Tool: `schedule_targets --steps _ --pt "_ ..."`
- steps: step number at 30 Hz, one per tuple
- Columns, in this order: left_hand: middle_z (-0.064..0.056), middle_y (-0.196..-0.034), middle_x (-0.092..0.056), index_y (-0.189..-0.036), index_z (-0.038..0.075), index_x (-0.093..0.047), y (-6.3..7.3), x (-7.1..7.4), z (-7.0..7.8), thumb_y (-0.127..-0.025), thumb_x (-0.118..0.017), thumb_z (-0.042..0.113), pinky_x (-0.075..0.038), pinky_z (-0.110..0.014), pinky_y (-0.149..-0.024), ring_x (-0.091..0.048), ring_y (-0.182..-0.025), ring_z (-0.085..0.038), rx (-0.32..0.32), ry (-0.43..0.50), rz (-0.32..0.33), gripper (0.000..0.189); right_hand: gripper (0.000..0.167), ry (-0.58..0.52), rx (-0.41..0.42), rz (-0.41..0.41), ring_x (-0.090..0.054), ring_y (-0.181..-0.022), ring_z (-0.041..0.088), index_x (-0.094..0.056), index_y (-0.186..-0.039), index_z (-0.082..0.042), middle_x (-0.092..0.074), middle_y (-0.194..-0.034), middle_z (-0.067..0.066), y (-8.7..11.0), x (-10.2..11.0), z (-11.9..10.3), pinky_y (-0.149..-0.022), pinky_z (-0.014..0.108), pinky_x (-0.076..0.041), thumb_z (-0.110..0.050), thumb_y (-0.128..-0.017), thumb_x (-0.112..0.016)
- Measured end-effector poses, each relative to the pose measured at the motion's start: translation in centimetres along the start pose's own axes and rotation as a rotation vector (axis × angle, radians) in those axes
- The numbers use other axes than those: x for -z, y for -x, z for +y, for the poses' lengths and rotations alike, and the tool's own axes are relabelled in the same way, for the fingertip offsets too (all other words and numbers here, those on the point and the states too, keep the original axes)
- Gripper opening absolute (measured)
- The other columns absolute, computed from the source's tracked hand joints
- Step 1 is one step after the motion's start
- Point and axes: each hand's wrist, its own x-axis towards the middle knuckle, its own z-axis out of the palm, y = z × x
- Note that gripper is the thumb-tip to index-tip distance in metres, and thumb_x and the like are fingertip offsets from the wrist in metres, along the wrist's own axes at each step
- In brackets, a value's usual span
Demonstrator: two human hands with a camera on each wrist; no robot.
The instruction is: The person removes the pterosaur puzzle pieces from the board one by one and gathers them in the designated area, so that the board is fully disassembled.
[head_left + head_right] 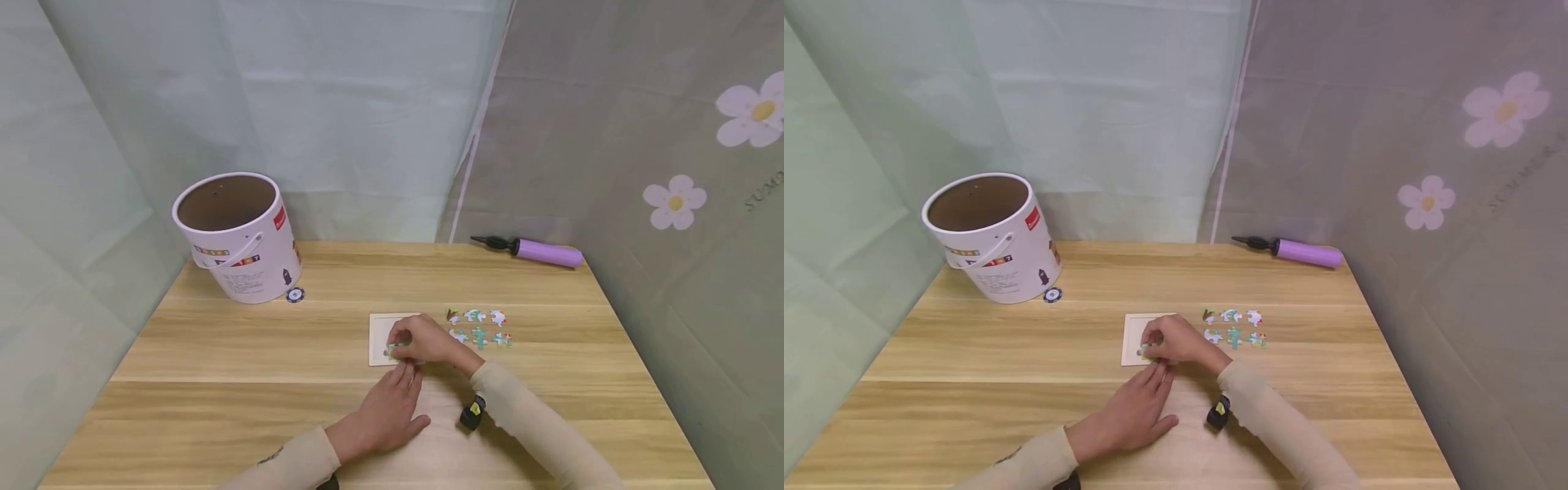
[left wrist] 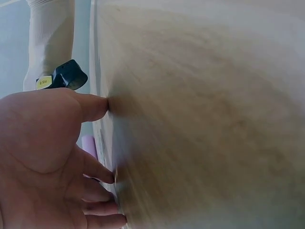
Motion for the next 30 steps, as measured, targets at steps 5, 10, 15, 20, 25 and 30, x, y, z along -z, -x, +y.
schedule_targets --steps 5,10,15,20,25,30 --pt "-0.023 -0.154 -0.045 -0.147 -0.005 -0.048 0.0 0.2 0.0 -0.099 -0.054 0.058 -0.042 -0.037 -0.111 -0.041 -0.144 -0.03 -0.004 0.019 0.011 0.08 0.007 -0.045 -0.022 0.002 -0.065 -0.078 0.001 -0.074 -0.089 -0.022 -0.07 -0.082 -0.015 0.0 0.0 0.1 -0.076 0.024 -0.055 -0.018 -0.089 -0.081" --pt "-0.023 -0.156 -0.042 -0.149 -0.005 -0.045 -0.2 0.2 -0.1 -0.1 -0.052 0.059 -0.04 -0.038 -0.114 -0.038 -0.146 -0.031 0.003 0.033 -0.016 0.081 0.005 -0.158 -0.024 0.027 -0.065 -0.075 0.005 -0.076 -0.091 -0.018 -0.07 -0.081 -0.013 0.0 0.3 0.4 -0.071 0.025 -0.055 -0.015 -0.094 -0.075" --pt "-0.023 -0.157 -0.042 -0.15 -0.004 -0.045 0.0 0.2 0.0 -0.1 -0.052 0.058 -0.041 -0.041 -0.113 -0.04 -0.146 -0.032 0.013 0.046 -0.02 0.08 0.004 -0.195 0.007 0.078 -0.066 -0.084 0.006 -0.077 -0.096 -0.017 -0.072 -0.086 -0.013 0.5 1.2 0.9 -0.08 0.027 -0.055 -0.017 -0.096 -0.074" --pt "-0.023 -0.16 -0.038 -0.151 -0.001 -0.046 -0.1 -0.1 0.0 -0.101 -0.05 0.059 -0.04 -0.044 -0.115 -0.039 -0.147 -0.032 0.036 0.066 -0.054 0.079 0.005 -0.195 -0.013 0.13 -0.066 -0.084 0.008 -0.077 -0.098 -0.018 -0.072 -0.088 -0.01 1.9 2.9 1.2 -0.082 0.028 -0.056 -0.017 -0.096 -0.073" --pt "-0.023 -0.161 -0.035 -0.152 0.0 -0.045 -0.1 0.0 0.0 -0.101 -0.049 0.06 -0.04 -0.044 -0.115 -0.038 -0.148 -0.033 0.045 0.075 -0.072 0.079 0.004 -0.175 -0.027 0.179 -0.065 -0.082 0.007 -0.077 -0.098 -0.016 -0.072 -0.087 -0.009 3.7 4.3 2.1 -0.079 0.028 -0.057 -0.017 -0.095 -0.075" --pt "-0.022 -0.162 -0.034 -0.154 0.0 -0.042 0.4 0.1 -0.5 -0.101 -0.051 0.058 -0.037 -0.045 -0.117 -0.037 -0.149 -0.033 0.04 0.086 -0.049 0.079 0.004 -0.153 -0.049 0.219 -0.065 -0.079 0.008 -0.078 -0.097 -0.016 -0.072 -0.085 -0.009 5.8 5.4 3.0 -0.075 0.028 -0.057 -0.017 -0.093 -0.076"
